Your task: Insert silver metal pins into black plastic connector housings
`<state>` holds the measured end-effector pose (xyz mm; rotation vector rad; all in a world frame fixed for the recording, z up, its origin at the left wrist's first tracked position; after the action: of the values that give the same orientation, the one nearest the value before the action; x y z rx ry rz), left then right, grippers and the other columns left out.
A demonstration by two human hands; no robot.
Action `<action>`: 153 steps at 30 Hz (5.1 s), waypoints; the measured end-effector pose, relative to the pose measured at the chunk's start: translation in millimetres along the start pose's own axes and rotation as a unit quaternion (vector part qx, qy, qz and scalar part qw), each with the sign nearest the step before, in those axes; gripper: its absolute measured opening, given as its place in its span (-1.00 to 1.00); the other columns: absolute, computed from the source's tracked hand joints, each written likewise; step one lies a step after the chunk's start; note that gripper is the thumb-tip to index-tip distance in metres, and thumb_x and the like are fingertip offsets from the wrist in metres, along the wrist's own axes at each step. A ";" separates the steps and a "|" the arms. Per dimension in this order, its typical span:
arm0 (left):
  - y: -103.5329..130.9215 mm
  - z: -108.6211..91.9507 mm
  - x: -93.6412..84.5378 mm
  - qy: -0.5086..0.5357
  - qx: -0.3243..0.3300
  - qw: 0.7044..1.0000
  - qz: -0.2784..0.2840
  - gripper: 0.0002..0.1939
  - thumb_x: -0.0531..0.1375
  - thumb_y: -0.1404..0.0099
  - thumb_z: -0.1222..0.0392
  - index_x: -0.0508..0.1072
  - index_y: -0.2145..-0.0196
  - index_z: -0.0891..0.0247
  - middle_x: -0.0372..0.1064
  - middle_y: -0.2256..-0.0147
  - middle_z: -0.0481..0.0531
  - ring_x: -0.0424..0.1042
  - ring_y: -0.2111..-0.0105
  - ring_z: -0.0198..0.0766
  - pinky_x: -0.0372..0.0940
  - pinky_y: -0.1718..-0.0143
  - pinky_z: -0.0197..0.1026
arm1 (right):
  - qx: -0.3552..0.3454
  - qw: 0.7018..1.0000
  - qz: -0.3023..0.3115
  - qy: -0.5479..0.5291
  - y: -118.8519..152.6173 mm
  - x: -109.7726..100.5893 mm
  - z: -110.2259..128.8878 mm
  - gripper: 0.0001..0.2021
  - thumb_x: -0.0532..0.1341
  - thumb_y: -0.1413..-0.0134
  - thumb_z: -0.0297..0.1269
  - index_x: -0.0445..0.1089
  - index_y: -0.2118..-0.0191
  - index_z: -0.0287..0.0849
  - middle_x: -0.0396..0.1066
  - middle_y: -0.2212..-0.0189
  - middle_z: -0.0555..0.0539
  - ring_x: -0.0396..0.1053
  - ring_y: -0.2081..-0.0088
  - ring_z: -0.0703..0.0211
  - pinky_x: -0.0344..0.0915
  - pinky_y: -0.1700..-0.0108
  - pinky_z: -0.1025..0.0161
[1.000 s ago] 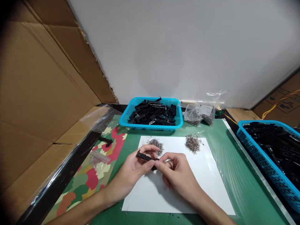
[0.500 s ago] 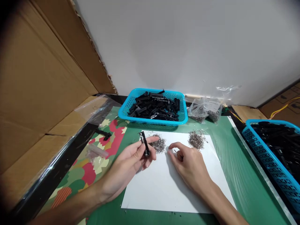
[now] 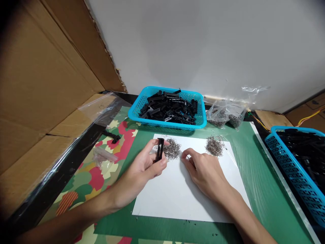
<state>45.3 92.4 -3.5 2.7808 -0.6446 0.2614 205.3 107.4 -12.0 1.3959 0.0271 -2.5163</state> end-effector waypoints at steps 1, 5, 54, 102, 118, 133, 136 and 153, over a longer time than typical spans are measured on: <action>-0.3 -2.6 0.5 -0.022 0.010 1.000 0.003 -0.67 0.26 -0.53 -0.03 0.39 -0.14 0.11 0.30 0.30 -0.09 0.24 0.34 -0.30 0.12 0.32 -0.26 | -0.006 1.000 0.002 -0.008 1.5 -0.3 0.6 -0.78 0.11 -0.43 -0.21 0.50 0.09 -0.09 0.47 0.58 0.04 0.25 0.57 0.16 -0.01 0.41 0.25; -1.1 -11.3 -0.2 -0.146 0.050 0.988 -0.003 -0.75 0.27 -0.50 0.02 0.55 0.06 0.26 0.35 0.30 -0.03 0.27 0.33 -0.27 0.17 0.32 -0.25 | -0.010 0.991 0.024 -0.134 10.9 -2.9 3.2 -0.77 0.09 -0.48 -0.12 0.41 0.13 -0.11 0.32 0.61 0.08 0.10 0.57 0.21 -0.07 0.46 0.26; -0.7 -1.9 8.7 -0.281 0.046 0.958 0.027 -0.79 0.19 -0.53 0.09 0.46 0.25 0.24 0.29 0.39 -0.13 0.23 0.38 -0.32 0.13 0.37 -0.27 | -0.129 0.976 -0.068 -0.160 32.8 -18.7 33.2 -0.79 0.21 -0.43 -0.19 0.60 0.12 -0.11 0.04 0.63 0.15 0.00 0.61 0.30 0.01 0.50 0.27; 2.6 -0.9 16.8 -0.218 0.064 0.971 0.073 -0.49 0.13 -0.62 0.01 0.35 -0.42 0.12 0.57 0.04 0.11 0.51 0.01 -0.04 0.40 -0.13 -0.01 | -0.346 0.914 -0.209 0.043 65.5 -34.6 68.9 -0.86 0.22 -0.42 -0.51 0.51 0.04 -0.25 0.25 0.62 0.13 -0.02 0.59 0.27 -0.07 0.47 0.19; 5.2 1.7 21.7 -0.238 0.043 0.965 0.102 -0.54 0.07 -0.65 -0.01 0.34 -0.40 0.06 0.48 0.25 0.00 0.45 0.18 -0.14 0.35 -0.10 -0.03 | -0.369 0.906 -0.205 0.029 66.4 -33.4 71.7 -0.80 0.21 -0.42 -0.55 0.48 -0.07 -0.29 0.26 0.62 0.14 0.01 0.60 0.25 -0.05 0.49 0.17; 6.3 17.2 24.2 -0.060 -0.025 0.989 0.135 -0.53 0.12 -0.59 -0.19 0.46 -0.18 0.22 0.19 0.31 -0.05 0.16 0.33 -0.28 0.15 0.30 -0.25 | -0.369 0.905 -0.212 0.006 64.1 -48.7 65.9 -0.72 0.17 -0.44 -0.56 0.54 -0.11 -0.28 0.25 0.64 0.15 0.06 0.61 0.29 0.02 0.49 0.22; 7.0 14.0 25.9 -0.083 -0.011 0.984 0.155 -0.53 0.07 -0.61 -0.22 0.44 -0.02 0.27 0.14 0.34 -0.09 0.05 0.40 -0.31 0.04 0.37 -0.23 | -0.366 0.904 -0.220 0.012 63.2 -54.2 63.0 -0.71 0.15 -0.47 -0.55 0.52 -0.14 -0.27 0.24 0.64 0.15 0.05 0.60 0.29 0.02 0.49 0.22; 5.4 -26.8 10.1 -0.307 0.172 0.936 0.006 -0.64 0.24 -0.57 -0.01 0.47 -0.25 0.03 0.40 0.07 0.02 0.36 0.20 -0.21 0.30 0.07 -0.17 | -0.371 0.894 -0.248 0.026 61.0 -58.8 50.7 -0.86 0.26 -0.43 -0.48 0.59 0.04 -0.25 0.34 0.62 0.12 0.10 0.63 0.32 0.03 0.53 0.22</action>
<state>48.8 91.8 25.4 3.2027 -0.8125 -0.5785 207.1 54.2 71.1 1.1993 1.3537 -2.3677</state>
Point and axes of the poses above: each hand's wrist, its own y-axis away from the middle knuckle, its own x-axis out of the palm, z = x × y, the point moved 10 cm from there along -y, towards the middle knuckle
